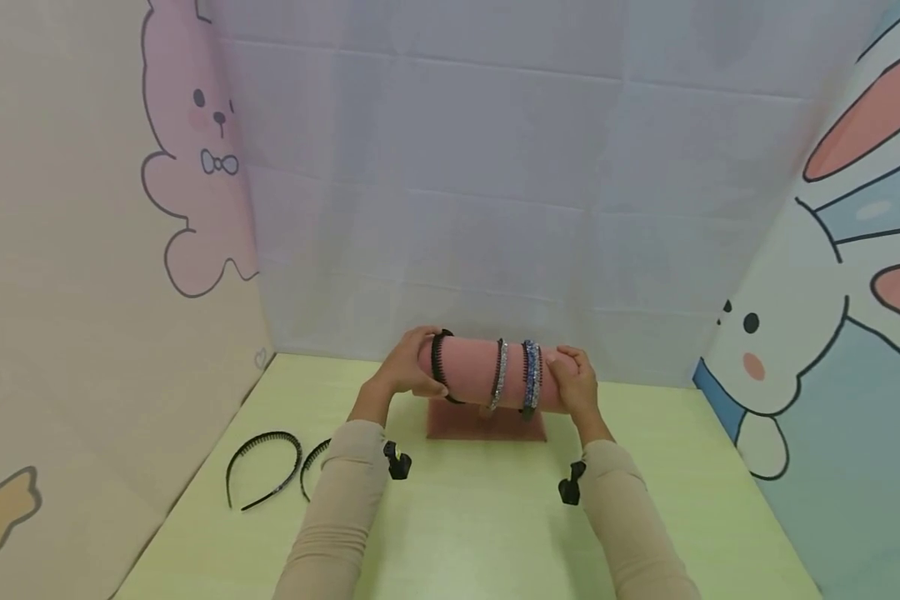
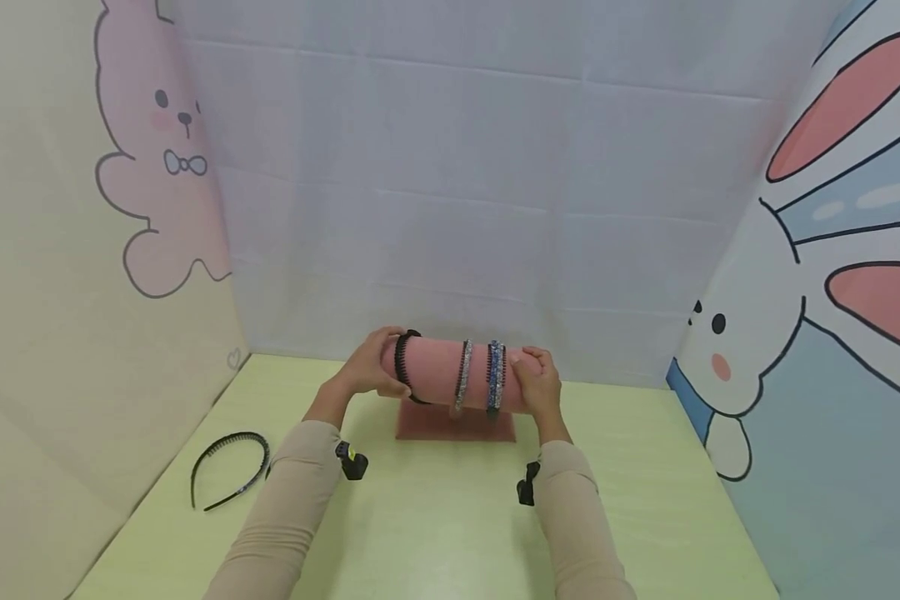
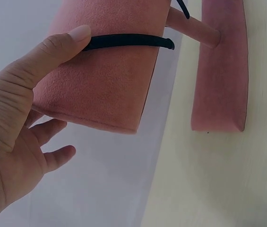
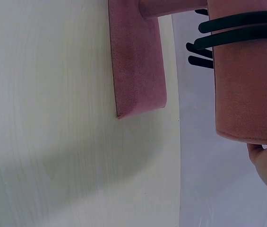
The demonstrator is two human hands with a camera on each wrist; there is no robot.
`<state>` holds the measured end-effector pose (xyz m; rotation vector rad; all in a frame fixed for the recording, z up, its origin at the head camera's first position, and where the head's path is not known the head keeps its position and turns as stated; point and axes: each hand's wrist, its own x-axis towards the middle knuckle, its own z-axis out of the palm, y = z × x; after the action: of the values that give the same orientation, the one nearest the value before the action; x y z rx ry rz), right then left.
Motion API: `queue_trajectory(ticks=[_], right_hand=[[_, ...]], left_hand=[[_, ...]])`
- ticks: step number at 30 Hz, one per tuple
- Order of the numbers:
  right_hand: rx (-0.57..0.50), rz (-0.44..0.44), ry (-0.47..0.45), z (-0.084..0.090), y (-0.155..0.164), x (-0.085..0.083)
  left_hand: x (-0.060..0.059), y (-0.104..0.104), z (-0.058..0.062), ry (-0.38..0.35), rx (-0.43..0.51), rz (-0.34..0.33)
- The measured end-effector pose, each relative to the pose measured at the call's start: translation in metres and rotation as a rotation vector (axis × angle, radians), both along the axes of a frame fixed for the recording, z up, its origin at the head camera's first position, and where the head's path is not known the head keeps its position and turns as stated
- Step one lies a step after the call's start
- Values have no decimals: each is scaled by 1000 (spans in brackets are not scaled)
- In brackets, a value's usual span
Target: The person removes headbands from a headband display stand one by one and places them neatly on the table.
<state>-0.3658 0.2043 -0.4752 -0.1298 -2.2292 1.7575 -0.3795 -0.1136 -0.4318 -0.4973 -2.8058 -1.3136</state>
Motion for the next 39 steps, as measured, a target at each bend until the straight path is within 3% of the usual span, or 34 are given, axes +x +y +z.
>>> queue_trajectory(ticks=[9, 12, 17, 22, 31, 39], right_hand=[[6, -14, 2, -4, 0, 0], [1, -9, 22, -5, 0, -1], [-5, -6, 38, -5, 0, -1], [1, -4, 30, -5, 1, -2], [5, -3, 24, -3, 0, -2], [9, -6, 25, -2, 2, -3]], left_hand=[[0, -7, -7, -2, -19, 26], [-1, -7, -7, 0, -22, -4], [-3, -6, -4, 24, -107, -72], [-4, -4, 0, 28, -155, -77], [-5, -10, -4, -40, -29, -42], [-5, -19, -7, -104, 94, -88]])
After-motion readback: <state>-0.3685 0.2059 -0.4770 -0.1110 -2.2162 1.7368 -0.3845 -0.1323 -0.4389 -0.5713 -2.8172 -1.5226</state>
